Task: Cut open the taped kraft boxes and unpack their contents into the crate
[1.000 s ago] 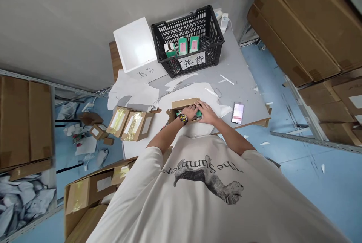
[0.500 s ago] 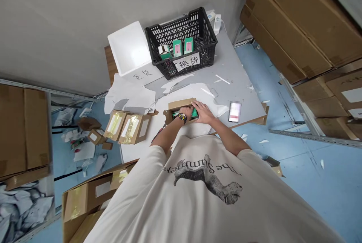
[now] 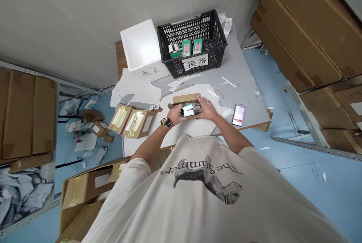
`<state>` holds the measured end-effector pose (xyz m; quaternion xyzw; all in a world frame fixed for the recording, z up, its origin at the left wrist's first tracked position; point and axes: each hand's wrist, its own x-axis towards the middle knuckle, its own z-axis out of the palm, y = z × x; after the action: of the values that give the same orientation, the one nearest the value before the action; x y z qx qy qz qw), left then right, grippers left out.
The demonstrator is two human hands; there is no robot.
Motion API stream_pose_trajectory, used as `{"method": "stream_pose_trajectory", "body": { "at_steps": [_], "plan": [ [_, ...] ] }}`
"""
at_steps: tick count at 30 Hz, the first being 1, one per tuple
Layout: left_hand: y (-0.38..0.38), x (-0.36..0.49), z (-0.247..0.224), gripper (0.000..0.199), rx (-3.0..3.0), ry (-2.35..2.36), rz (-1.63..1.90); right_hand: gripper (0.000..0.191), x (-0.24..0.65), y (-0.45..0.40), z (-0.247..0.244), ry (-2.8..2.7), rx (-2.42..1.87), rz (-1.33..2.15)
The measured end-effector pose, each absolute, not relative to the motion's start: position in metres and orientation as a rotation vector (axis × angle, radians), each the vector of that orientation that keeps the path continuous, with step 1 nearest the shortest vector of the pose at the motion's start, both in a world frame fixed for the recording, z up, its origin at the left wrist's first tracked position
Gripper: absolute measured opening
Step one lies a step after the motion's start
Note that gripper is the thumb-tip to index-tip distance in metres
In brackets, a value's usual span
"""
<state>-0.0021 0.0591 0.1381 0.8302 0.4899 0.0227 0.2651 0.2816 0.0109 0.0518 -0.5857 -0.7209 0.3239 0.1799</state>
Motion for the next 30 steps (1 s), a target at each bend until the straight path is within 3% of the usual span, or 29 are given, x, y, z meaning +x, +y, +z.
{"method": "stream_pose_trajectory", "body": {
  "at_steps": [17, 22, 25, 30],
  "plan": [
    [0.075, -0.019, 0.176, 0.065, 1.501, 1.556, 1.173, 0.141, 0.264, 0.057, 0.074, -2.344, -1.843, 0.756],
    [0.045, -0.025, 0.179, 0.077, 1.446, 1.497, 1.248, 0.139, 0.265, 0.054, 0.086, -2.395, -1.845, 0.736],
    [0.011, -0.027, 0.17, 0.079, 1.518, 1.461, 1.126, 0.124, 0.273, 0.038, 0.091, -2.342, -1.81, 0.722],
    [-0.034, -0.015, 0.147, 0.072, 1.666, 1.418, 0.829, 0.074, 0.282, -0.012, 0.098, -2.012, -1.742, 0.681]
  ]
}}
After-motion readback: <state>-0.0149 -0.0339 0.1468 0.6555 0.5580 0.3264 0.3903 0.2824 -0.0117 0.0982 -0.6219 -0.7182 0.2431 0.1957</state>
